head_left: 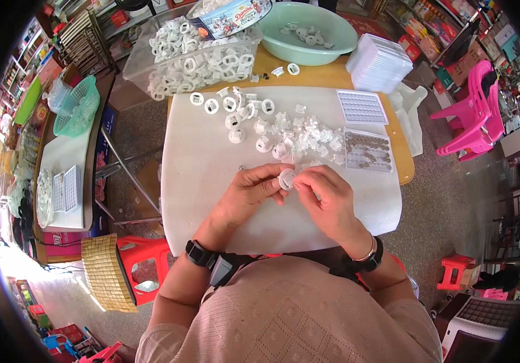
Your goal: Assembling small white plastic components by inserting electronic parts into them.
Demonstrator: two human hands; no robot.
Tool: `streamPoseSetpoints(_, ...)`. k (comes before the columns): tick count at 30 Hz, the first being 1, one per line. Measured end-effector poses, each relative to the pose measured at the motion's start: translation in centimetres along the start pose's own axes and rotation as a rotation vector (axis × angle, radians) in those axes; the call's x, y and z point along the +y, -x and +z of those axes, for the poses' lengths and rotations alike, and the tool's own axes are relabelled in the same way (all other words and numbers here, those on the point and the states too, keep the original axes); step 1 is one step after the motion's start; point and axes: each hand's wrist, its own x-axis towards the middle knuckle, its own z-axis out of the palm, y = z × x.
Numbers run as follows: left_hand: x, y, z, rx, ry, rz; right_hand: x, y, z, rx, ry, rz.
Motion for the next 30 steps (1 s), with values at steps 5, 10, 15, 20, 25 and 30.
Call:
streamPoseSetpoints(5, 0.1, -0.1, 0.1, -0.003, -0.046, 0.02, 0.1, 0.1, 0.2, -0.011, -0.017, 0.039)
streamPoseSetpoints(10, 0.1, -0.2, 0.2, -0.019, -0.079, 0.048, 0.2, 0.1, 0.4, 0.012, -0.19, 0.228)
streamPoseSetpoints(15, 0.1, -0.3, 0.6, 0.098, -0.27, 0.118, 1.1, -0.3, -0.2, -0.126, -0.903, 0.78)
streamPoseSetpoints(20, 0.1, -0.2, 1.0, 0.207, -0.195, 0.037, 1.4, -0.3, 0.3, -0.113, -0.793, 0.77)
streamPoseSetpoints(25, -0.1, -0.3, 1.3, 0.183, -0.227, 0.051, 0.9, -0.1, 0.8, -0.133, -0.584, 0.692)
streamPoseSetpoints(30, -0.3, -0.3, 1.1, 0.215, -0.315, 0.031, 0.6, 0.1, 1.6, -0.1, -0.574, 0.668)
